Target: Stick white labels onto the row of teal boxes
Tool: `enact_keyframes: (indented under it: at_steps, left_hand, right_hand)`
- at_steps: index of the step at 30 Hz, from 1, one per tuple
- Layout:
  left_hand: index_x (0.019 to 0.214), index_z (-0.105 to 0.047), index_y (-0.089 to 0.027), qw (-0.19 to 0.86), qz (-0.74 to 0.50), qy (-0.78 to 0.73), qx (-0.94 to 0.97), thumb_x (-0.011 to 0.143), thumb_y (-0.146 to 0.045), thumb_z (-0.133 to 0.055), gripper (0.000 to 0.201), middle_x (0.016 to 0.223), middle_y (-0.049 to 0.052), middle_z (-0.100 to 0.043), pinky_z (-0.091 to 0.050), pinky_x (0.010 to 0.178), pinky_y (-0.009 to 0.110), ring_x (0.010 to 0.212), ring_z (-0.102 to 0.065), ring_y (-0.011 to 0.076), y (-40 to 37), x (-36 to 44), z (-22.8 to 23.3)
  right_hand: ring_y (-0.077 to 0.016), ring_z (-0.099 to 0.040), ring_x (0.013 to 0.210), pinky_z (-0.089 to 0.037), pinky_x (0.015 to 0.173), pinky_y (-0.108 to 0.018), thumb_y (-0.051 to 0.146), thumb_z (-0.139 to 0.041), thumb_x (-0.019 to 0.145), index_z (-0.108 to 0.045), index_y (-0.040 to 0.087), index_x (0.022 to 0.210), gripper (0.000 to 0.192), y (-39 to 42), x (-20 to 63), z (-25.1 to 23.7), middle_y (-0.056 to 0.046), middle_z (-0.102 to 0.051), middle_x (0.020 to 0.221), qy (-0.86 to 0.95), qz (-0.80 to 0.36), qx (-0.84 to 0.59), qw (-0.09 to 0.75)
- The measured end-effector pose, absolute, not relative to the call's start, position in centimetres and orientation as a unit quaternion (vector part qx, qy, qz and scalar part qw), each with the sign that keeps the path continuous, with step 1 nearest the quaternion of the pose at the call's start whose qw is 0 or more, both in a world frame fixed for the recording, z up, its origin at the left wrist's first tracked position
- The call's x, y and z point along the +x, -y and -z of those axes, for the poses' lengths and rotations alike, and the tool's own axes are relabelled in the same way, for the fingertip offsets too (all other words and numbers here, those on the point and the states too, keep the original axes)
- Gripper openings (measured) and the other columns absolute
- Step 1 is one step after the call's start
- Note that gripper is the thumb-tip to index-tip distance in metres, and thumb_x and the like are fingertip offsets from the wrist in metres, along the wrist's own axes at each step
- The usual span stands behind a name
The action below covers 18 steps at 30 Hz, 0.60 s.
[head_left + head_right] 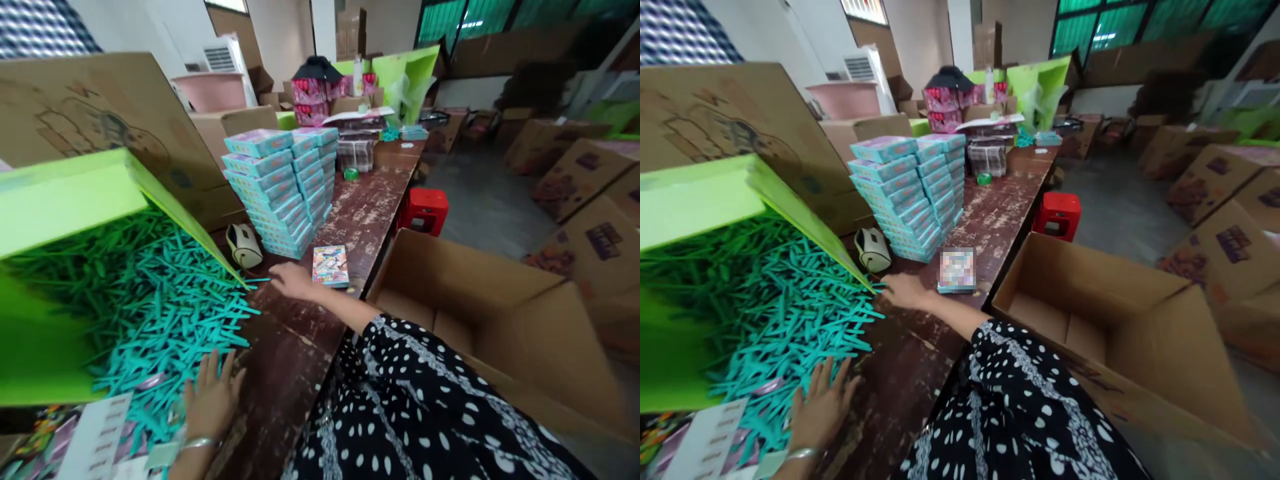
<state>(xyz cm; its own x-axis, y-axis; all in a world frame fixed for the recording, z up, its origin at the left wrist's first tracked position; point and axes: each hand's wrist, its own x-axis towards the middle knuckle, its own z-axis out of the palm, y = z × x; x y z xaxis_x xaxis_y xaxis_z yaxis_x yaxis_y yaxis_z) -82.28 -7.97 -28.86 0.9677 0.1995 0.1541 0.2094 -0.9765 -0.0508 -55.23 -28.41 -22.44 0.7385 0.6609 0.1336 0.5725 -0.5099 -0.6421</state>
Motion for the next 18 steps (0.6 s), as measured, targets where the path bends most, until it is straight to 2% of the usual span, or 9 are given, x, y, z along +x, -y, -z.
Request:
enact_keyframes:
  at_steps: [2, 4, 6, 8, 10, 12, 15, 18]
  left_hand:
    - [0.143, -0.070, -0.016, -0.090, 0.085, 0.104, -0.987, 0.106, -0.042, -0.043, 0.052, 0.169, 0.024, -0.046, -0.024, 0.125, 0.079, 0.164, -0.031, 0.0442, 10.2, -81.0, 27.7]
    - [0.131, -0.076, -0.013, -0.200, 0.079, 0.092, -0.972, 0.101, -0.053, -0.049, 0.057, 0.161, 0.027, -0.055, -0.027, 0.126, 0.077, 0.158, -0.040, 0.0480, 12.5, -79.1, 26.9]
    - [0.124, -0.078, -0.016, -0.259, 0.055, 0.071, -0.962, 0.096, -0.064, -0.053, 0.060, 0.146, 0.023, -0.069, -0.040, 0.125, 0.065, 0.144, -0.059, 0.0424, 14.6, -76.3, 26.7]
    - [0.123, -0.077, -0.020, -0.313, 0.030, 0.052, -0.948, 0.097, -0.068, -0.055, 0.059, 0.135, 0.016, -0.076, -0.049, 0.122, 0.055, 0.132, -0.068, 0.0341, 16.6, -72.6, 27.0]
    - [0.125, -0.075, -0.019, -0.365, 0.014, 0.051, -0.929, 0.100, -0.063, -0.061, 0.053, 0.137, 0.015, -0.074, -0.049, 0.121, 0.054, 0.132, -0.068, 0.0305, 18.6, -68.0, 27.6]
    - [0.131, -0.071, -0.017, -0.412, 0.003, 0.068, -0.909, 0.102, -0.052, -0.068, 0.045, 0.140, 0.014, -0.071, -0.051, 0.116, 0.058, 0.130, -0.067, 0.0299, 20.6, -63.3, 28.4]
    - [0.131, -0.069, -0.017, -0.482, -0.009, 0.110, -0.869, 0.103, -0.043, -0.070, 0.038, 0.138, 0.013, -0.069, -0.058, 0.107, 0.053, 0.123, -0.069, 0.0282, 23.5, -57.6, 29.4]
    - [0.130, -0.069, -0.017, -0.552, -0.008, 0.156, -0.819, 0.103, -0.041, -0.071, 0.037, 0.134, 0.012, -0.069, -0.061, 0.100, 0.049, 0.117, -0.070, 0.0269, 25.4, -55.4, 30.1]
  right_hand:
    - [-0.0265, -0.056, 0.142, -0.045, 0.116, -0.038, 0.035, -0.062, 0.105, -0.060, 0.022, 0.148, 0.045, 34.0, -53.0, 22.3, -0.009, -0.066, 0.150, 0.314, -0.051, -0.883, 0.345]
    - [-0.0280, -0.056, 0.141, -0.043, 0.119, -0.038, 0.032, -0.065, 0.102, -0.059, 0.018, 0.149, 0.049, 39.3, -50.9, 22.8, -0.012, -0.066, 0.149, 0.252, -0.056, -0.907, 0.333]
    - [-0.0307, -0.061, 0.135, -0.047, 0.113, -0.039, 0.032, -0.061, 0.104, -0.061, 0.015, 0.146, 0.045, 43.8, -49.3, 23.8, -0.017, -0.069, 0.143, 0.171, -0.068, -0.931, 0.316]
    - [-0.0340, -0.062, 0.131, -0.048, 0.110, -0.041, 0.034, -0.052, 0.107, -0.068, 0.011, 0.137, 0.041, 46.8, -48.5, 25.0, -0.022, -0.069, 0.139, 0.100, -0.081, -0.946, 0.299]
    - [-0.0373, -0.059, 0.134, -0.046, 0.112, -0.044, 0.040, -0.046, 0.110, -0.073, 0.007, 0.128, 0.046, 48.2, -48.5, 26.4, -0.027, -0.067, 0.139, 0.060, -0.090, -0.950, 0.291]
    - [-0.0387, -0.054, 0.140, -0.042, 0.117, -0.045, 0.043, -0.046, 0.111, -0.077, 0.004, 0.121, 0.051, 48.2, -49.0, 27.7, -0.028, -0.065, 0.143, 0.048, -0.095, -0.949, 0.296]
    - [-0.0353, -0.049, 0.146, -0.036, 0.123, -0.042, 0.040, -0.053, 0.108, -0.080, 0.007, 0.115, 0.043, 47.1, -50.1, 29.3, -0.024, -0.065, 0.145, 0.045, -0.090, -0.940, 0.325]
    - [-0.0312, -0.056, 0.139, -0.038, 0.122, -0.039, 0.033, -0.057, 0.105, -0.081, 0.012, 0.107, 0.031, 46.3, -51.1, 30.2, -0.019, -0.073, 0.135, 0.035, -0.075, -0.924, 0.374]
